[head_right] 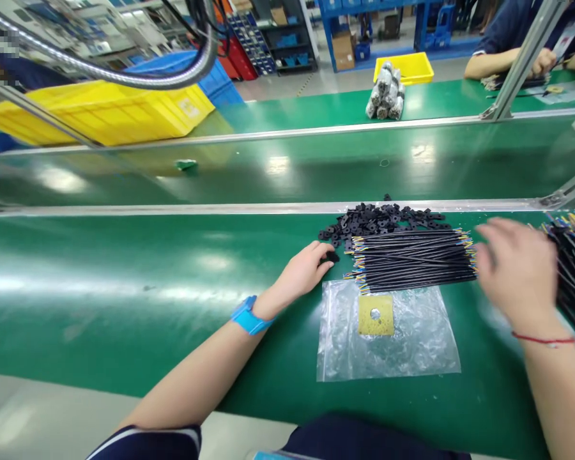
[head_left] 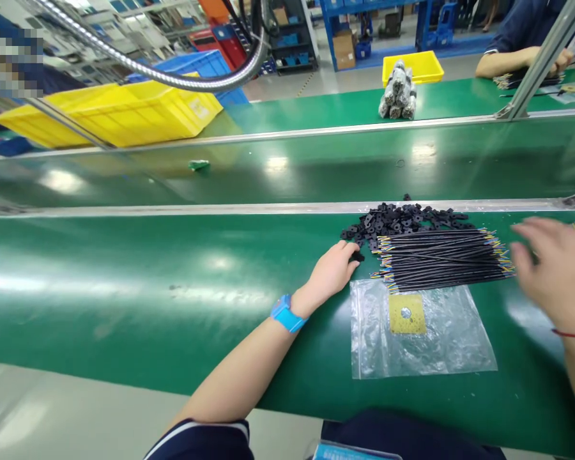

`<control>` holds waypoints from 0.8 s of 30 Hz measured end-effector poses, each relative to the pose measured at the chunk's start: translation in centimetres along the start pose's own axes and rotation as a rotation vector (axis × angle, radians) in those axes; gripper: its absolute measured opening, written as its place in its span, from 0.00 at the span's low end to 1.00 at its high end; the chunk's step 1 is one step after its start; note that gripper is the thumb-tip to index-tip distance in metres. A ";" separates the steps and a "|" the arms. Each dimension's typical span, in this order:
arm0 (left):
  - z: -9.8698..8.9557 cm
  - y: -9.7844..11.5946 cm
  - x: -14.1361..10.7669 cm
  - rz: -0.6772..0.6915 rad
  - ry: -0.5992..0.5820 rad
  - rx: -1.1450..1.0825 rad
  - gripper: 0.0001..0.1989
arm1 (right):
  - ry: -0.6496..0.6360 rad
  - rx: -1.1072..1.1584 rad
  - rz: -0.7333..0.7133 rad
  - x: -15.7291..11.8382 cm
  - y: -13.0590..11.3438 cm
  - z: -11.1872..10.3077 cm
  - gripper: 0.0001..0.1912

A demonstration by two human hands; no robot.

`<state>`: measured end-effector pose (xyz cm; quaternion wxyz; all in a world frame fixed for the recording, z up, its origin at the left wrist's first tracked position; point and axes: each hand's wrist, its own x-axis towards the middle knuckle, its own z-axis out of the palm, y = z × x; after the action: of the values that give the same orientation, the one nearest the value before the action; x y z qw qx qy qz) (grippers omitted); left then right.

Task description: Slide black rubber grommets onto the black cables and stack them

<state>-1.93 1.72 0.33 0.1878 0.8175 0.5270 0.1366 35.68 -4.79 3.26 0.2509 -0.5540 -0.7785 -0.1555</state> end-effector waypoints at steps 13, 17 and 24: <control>-0.3 -1.5 1.5 -0.167 0.194 -0.574 0.05 | -0.207 -0.013 -0.353 0.5 -7.8 3.8 0.07; -0.6 0.2 1.7 -0.209 0.164 -0.926 0.05 | 0.017 0.210 -0.208 0.5 -7.7 2.8 0.10; -0.3 3.9 1.2 -0.263 -0.033 -1.278 0.07 | -0.279 0.183 -0.519 -0.1 -9.2 1.1 0.15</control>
<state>1.59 1.47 2.42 0.6602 0.4754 0.4345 0.3864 26.78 -7.39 2.59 0.1423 -0.3277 -0.9316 -0.0664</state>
